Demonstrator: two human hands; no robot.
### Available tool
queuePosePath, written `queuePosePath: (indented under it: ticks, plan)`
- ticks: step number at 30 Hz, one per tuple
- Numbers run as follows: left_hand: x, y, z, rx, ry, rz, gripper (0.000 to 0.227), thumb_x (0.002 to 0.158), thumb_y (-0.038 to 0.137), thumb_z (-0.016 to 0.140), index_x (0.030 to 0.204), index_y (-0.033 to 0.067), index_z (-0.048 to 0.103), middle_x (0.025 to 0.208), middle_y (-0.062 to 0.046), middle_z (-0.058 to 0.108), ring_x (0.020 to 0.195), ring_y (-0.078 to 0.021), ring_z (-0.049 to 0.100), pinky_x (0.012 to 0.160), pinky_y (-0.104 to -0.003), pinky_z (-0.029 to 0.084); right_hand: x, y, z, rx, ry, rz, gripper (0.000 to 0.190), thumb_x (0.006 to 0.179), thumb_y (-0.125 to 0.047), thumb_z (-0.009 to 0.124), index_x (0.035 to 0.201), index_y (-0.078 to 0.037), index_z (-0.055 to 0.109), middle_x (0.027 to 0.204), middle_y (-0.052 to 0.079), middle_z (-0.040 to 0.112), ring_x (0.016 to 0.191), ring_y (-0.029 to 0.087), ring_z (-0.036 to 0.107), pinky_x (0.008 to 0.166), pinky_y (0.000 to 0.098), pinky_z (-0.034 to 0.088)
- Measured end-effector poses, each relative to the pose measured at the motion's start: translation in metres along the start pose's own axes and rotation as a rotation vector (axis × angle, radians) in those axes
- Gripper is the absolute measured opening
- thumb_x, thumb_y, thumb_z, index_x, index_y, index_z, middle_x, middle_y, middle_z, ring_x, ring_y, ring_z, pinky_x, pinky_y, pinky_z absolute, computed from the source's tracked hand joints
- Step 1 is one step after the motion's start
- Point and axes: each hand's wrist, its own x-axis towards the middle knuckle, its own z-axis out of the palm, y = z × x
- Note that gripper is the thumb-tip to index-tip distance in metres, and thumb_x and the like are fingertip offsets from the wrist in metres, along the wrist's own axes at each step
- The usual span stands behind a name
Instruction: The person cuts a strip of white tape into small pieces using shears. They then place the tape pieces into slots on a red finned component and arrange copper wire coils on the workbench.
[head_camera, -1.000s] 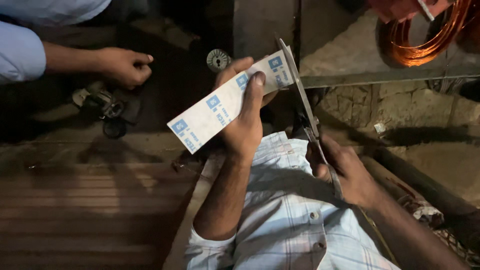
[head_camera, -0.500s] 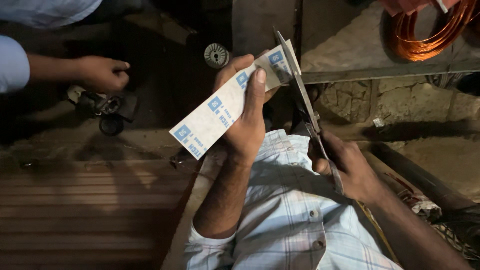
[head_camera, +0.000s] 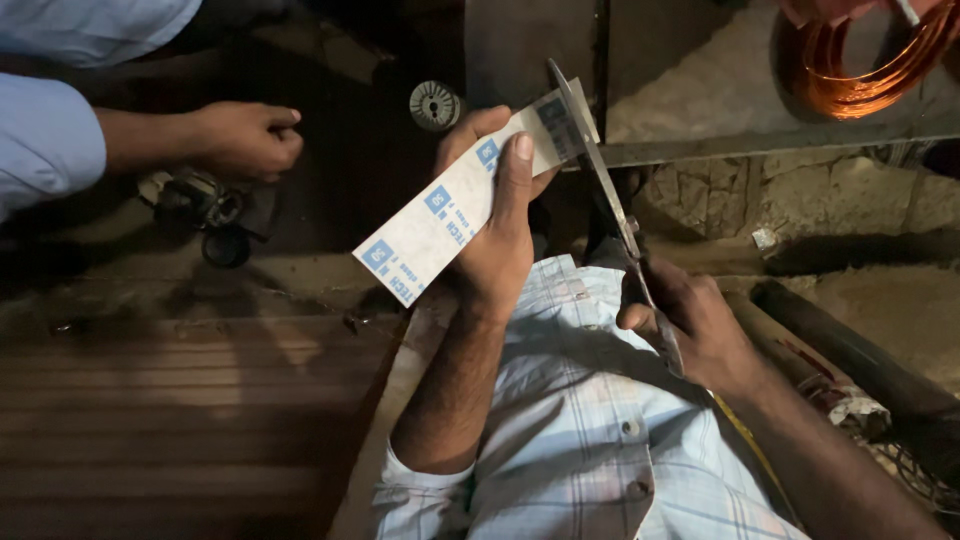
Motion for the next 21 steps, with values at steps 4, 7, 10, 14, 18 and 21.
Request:
queuePosePath:
  ticks: [4, 7, 10, 14, 18, 21]
  plan:
    - [0.004, -0.006, -0.001, 0.003, 0.005, -0.008, 0.031, 0.110, 0.016, 0.063, 0.134, -0.0006, 0.053, 0.127, -0.013, 0.059, 0.116, -0.0231, 0.067, 0.089, -0.043, 0.065, 0.006, -0.009, 0.002, 0.023, 0.003, 0.026, 0.031, 0.091, -0.032, 0.070, 0.091, -0.002, 0.063, 0.062, 0.003, 0.056, 0.055, 0.010, 0.048, 0.049, 0.0315, 0.041]
    - [0.006, -0.009, -0.003, 0.021, 0.002, -0.004, 0.031, 0.109, 0.015, 0.062, 0.134, -0.0005, 0.052, 0.128, -0.013, 0.058, 0.117, -0.0233, 0.066, 0.090, -0.042, 0.065, 0.009, -0.013, 0.001, -0.009, -0.008, 0.082, 0.031, 0.091, -0.034, 0.069, 0.092, -0.003, 0.064, 0.057, 0.004, 0.055, 0.050, 0.011, 0.046, 0.046, 0.0326, 0.039]
    - [0.008, -0.013, -0.006, 0.061, 0.000, 0.006, 0.030, 0.109, 0.014, 0.062, 0.133, -0.0011, 0.053, 0.126, -0.014, 0.060, 0.116, -0.0239, 0.067, 0.089, -0.042, 0.066, 0.012, -0.012, 0.001, -0.063, -0.005, 0.092, 0.039, 0.091, -0.042, 0.067, 0.096, -0.003, 0.064, 0.055, 0.004, 0.053, 0.049, 0.012, 0.045, 0.045, 0.0341, 0.038]
    - [0.008, -0.018, -0.011, 0.137, 0.010, -0.004, 0.032, 0.107, 0.017, 0.064, 0.132, 0.0003, 0.055, 0.121, -0.012, 0.064, 0.111, -0.0206, 0.069, 0.087, -0.036, 0.067, 0.015, 0.000, 0.004, -0.096, -0.017, 0.115, 0.053, 0.089, -0.055, 0.061, 0.097, -0.004, 0.065, 0.057, 0.004, 0.056, 0.049, 0.014, 0.049, 0.045, 0.0355, 0.040]
    - [0.005, -0.019, -0.016, 0.190, 0.021, 0.072, 0.030, 0.110, 0.015, 0.066, 0.134, 0.0006, 0.059, 0.118, -0.009, 0.065, 0.107, -0.0141, 0.062, 0.097, -0.028, 0.053, 0.011, 0.015, 0.003, 0.004, -0.025, -0.044, 0.069, 0.088, -0.068, 0.052, 0.107, -0.003, 0.062, 0.067, 0.001, 0.061, 0.058, 0.011, 0.057, 0.049, 0.0309, 0.048]
    - [0.005, -0.006, -0.016, 0.069, 0.051, 0.041, 0.027, 0.106, 0.012, 0.066, 0.130, 0.0016, 0.059, 0.121, -0.005, 0.063, 0.112, -0.0130, 0.060, 0.104, -0.028, 0.050, 0.003, 0.015, 0.001, 0.138, -0.074, -0.058, 0.069, 0.090, -0.068, 0.057, 0.105, 0.000, 0.059, 0.072, 0.003, 0.058, 0.063, 0.012, 0.053, 0.054, 0.0316, 0.047]
